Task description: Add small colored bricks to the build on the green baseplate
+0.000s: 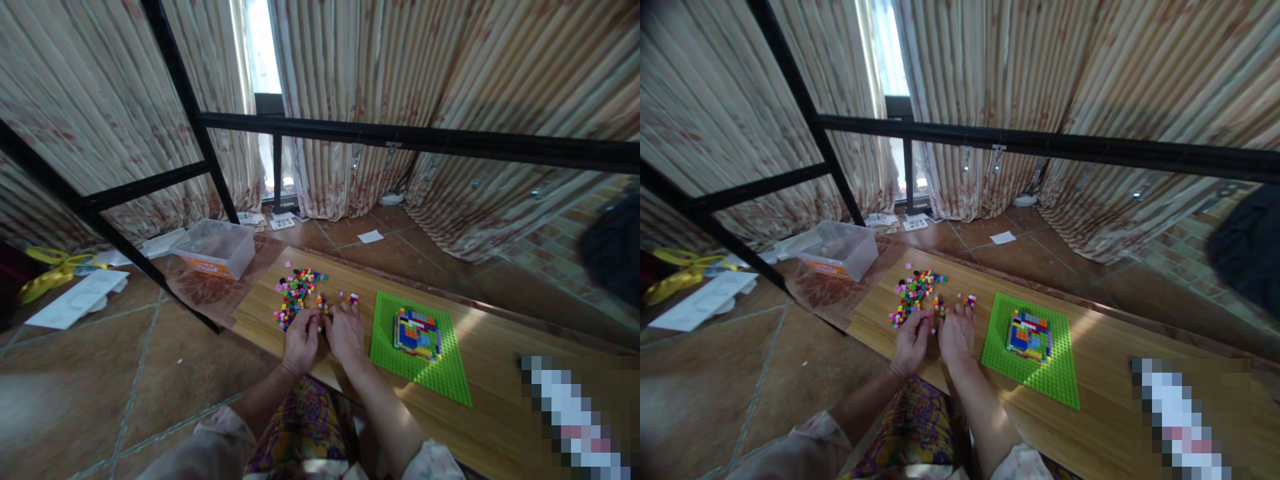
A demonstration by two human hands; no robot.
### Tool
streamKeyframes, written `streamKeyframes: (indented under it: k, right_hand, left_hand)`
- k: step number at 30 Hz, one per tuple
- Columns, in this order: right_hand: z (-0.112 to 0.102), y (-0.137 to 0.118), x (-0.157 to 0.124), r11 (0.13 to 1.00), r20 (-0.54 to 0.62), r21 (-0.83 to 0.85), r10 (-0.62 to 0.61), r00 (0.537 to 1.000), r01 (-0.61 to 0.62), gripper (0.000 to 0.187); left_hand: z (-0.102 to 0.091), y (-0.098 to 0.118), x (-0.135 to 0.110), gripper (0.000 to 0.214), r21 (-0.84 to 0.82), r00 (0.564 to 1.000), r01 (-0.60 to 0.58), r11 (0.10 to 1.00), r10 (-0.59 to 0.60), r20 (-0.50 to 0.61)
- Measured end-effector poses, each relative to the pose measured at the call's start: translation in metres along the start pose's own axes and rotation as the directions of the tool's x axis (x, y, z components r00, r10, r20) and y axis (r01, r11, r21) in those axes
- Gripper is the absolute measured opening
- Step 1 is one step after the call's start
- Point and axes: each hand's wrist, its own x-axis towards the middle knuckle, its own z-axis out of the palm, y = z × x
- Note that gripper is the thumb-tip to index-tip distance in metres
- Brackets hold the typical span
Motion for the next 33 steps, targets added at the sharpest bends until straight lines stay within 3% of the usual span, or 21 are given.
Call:
streamKeyframes:
  k: [6, 10, 25, 29, 33]
  right_hand:
    - [-0.008, 0.003, -0.018, 0.947, -0.022, 0.271, -0.171, 0.985, 0.171, 0.025]
    - [-0.011, 0.002, -0.027, 0.905, -0.032, 0.384, -0.187, 0.982, 0.184, 0.027]
    - [-0.011, 0.02, -0.035, 0.878, -0.001, 0.375, -0.321, 0.947, 0.298, 0.025]
    - [-0.018, 0.034, -0.034, 0.857, 0.014, 0.412, -0.346, 0.938, 0.31, 0.027]
    - [-0.026, 0.05, -0.041, 0.816, -0.08, 0.523, -0.24, 0.968, 0.245, 0.028]
  left_hand:
    - [-0.001, 0.003, 0.0, 0.019, -0.021, 0.998, 0.024, 0.999, -0.023, 0.057]
    - [-0.002, 0.002, 0.0, 0.018, -0.063, 0.991, 0.037, 0.997, -0.029, 0.129]
    - [-0.004, 0.003, 0.0, 0.02, -0.255, 0.951, 0.102, 0.962, -0.019, 0.308]
    - [-0.005, -0.001, 0.002, 0.024, -0.26, 0.968, 0.126, 0.957, -0.062, 0.241]
    - [-0.003, -0.002, 0.004, 0.021, -0.244, 0.973, 0.103, 0.964, -0.046, 0.226]
